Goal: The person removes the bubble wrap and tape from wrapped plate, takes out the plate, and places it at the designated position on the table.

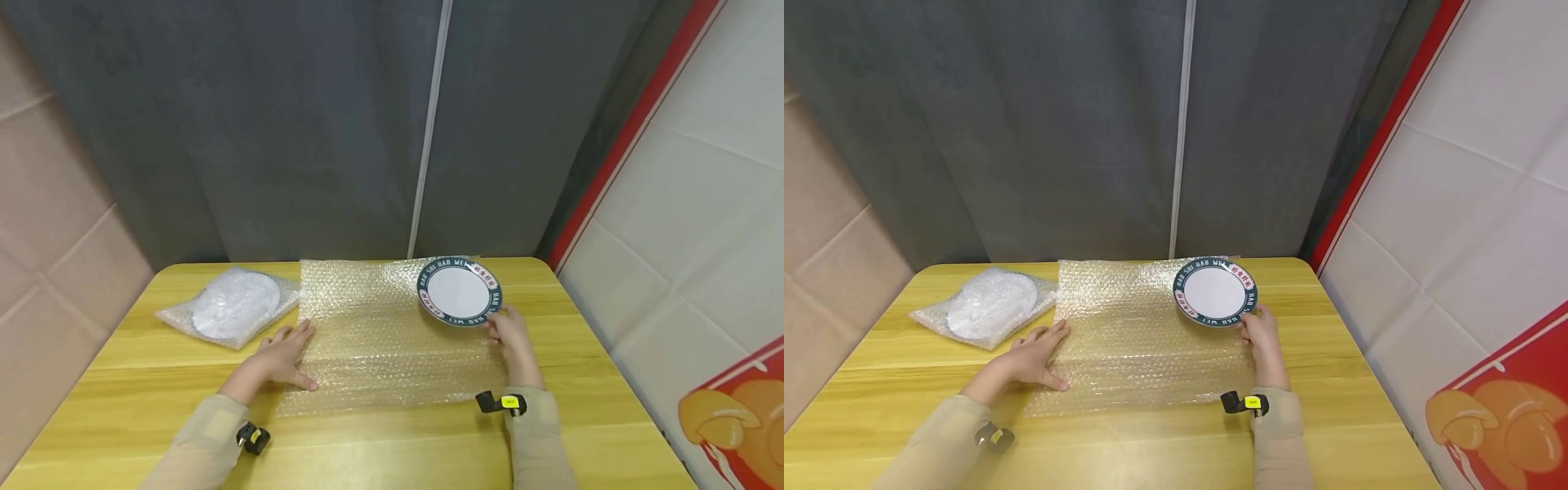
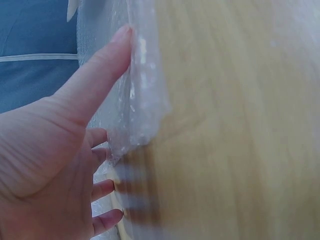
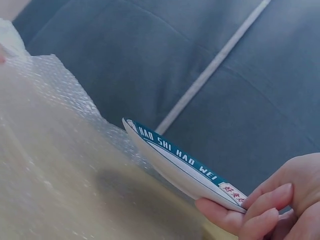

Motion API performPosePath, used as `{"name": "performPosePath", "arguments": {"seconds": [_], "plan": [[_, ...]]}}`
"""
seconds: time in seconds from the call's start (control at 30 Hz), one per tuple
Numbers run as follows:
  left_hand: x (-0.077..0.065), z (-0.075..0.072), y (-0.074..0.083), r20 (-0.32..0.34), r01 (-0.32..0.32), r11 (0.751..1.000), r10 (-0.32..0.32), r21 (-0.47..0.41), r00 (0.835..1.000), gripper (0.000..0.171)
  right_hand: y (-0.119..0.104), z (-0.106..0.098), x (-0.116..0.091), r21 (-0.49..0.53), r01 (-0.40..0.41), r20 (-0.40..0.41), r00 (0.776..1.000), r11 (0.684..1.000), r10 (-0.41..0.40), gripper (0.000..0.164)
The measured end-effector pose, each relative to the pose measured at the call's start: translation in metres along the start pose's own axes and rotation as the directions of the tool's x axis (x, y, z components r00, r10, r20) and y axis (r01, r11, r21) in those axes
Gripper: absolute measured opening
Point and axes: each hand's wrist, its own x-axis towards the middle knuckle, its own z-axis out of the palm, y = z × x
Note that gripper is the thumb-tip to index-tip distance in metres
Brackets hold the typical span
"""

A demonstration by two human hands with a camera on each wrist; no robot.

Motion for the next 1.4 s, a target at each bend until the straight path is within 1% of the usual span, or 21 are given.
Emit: {"name": "performPosePath", "arguments": {"seconds": [0.13, 0.3, 0.63, 0.83, 0.93, 1.13, 1.4], "plan": [[0.000, 0.000, 0.000, 0.000, 0.001, 1.000, -0.001, -0.003, 1.000, 0.124, 0.000, -0.008, 0.002, 0.027, -0.007, -0.024, 1.000, 1.000, 0.008, 0.048], [0.000, -0.001, 0.000, 0.002, 0.001, 1.000, -0.001, -0.007, 1.000, 0.124, 0.002, -0.018, 0.005, 0.068, -0.002, -0.048, 0.999, 0.998, 0.005, 0.052], [-0.002, -0.001, 0.002, 0.004, 0.004, 1.000, -0.004, -0.009, 1.000, 0.124, 0.008, -0.035, 0.009, 0.065, -0.011, -0.137, 0.990, 0.998, 0.020, 0.051], [-0.002, -0.001, 0.002, 0.006, 0.001, 1.000, -0.001, -0.004, 1.000, 0.124, 0.012, -0.046, 0.013, 0.070, -0.015, -0.201, 0.979, 0.997, 0.029, 0.049], [-0.001, -0.001, 0.002, 0.006, -0.005, 1.000, 0.005, -0.010, 1.000, 0.124, 0.014, -0.050, 0.013, 0.072, -0.004, -0.235, 0.972, 0.997, 0.021, 0.047], [0.002, 0.001, -0.002, 0.011, -0.013, 1.000, 0.013, -0.009, 1.000, 0.125, 0.018, -0.055, 0.015, 0.073, 0.003, -0.292, 0.956, 0.997, 0.019, 0.052], [0.004, 0.001, -0.005, 0.013, -0.004, 1.000, 0.004, -0.003, 1.000, 0.126, 0.023, -0.063, 0.016, 0.138, -0.024, -0.329, 0.942, 0.990, 0.069, 0.055]]}}
